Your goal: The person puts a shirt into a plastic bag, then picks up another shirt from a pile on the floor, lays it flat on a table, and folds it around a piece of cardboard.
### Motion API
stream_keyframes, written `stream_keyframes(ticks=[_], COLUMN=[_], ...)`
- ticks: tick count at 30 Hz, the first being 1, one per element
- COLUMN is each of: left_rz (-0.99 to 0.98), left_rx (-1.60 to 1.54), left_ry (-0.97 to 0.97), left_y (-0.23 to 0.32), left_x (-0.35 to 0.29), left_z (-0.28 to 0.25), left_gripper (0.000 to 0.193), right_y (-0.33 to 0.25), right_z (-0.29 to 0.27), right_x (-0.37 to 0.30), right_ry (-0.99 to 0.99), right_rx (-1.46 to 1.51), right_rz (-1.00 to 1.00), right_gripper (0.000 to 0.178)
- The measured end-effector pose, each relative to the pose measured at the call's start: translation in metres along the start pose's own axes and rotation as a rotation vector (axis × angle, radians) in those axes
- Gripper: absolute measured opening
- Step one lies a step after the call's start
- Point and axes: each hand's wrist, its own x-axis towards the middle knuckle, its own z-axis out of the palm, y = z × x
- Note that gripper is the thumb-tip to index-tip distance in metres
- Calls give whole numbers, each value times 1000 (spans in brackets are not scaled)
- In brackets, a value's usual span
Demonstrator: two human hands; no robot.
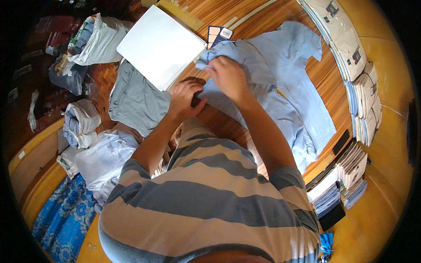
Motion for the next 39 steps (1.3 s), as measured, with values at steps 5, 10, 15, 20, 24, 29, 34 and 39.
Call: stream_keyframes(ticks=[5, 10, 15, 20, 24, 29, 34, 39], left_rz=[94, 141, 139, 6, 184, 206, 265, 280], left_rx=[-43, 137, 184, 145, 127, 128, 229, 280], left_ry=[-115, -291, -296, -332, -336, -370, -314, -300], left_y=[21, 18, -1, 16, 18, 15, 9, 1], left_x=[34, 62, 50, 68, 90, 105, 101, 105], left_z=[6, 13, 21, 12, 15, 21, 24, 29], left_gripper=[66, 80, 77, 76, 79, 78, 78, 82], right_y=[44, 219, 148, 63, 87, 96, 132, 218], right_z=[-87, -199, -181, -122, -164, -229, -217, -241], right_x=[5, -51, -164, -304, -389, -417, -461, -493], right_ry=[-13, 674, 794, 510, 539, 245, 339, 565], right_rx=[488, 506, -315, -321, -458, -426, -29, -98], right_rz=[371, 770, 523, 598, 867, 1284, 1437, 1513], right_gripper=[23, 33, 41, 32, 28, 39, 58, 60])
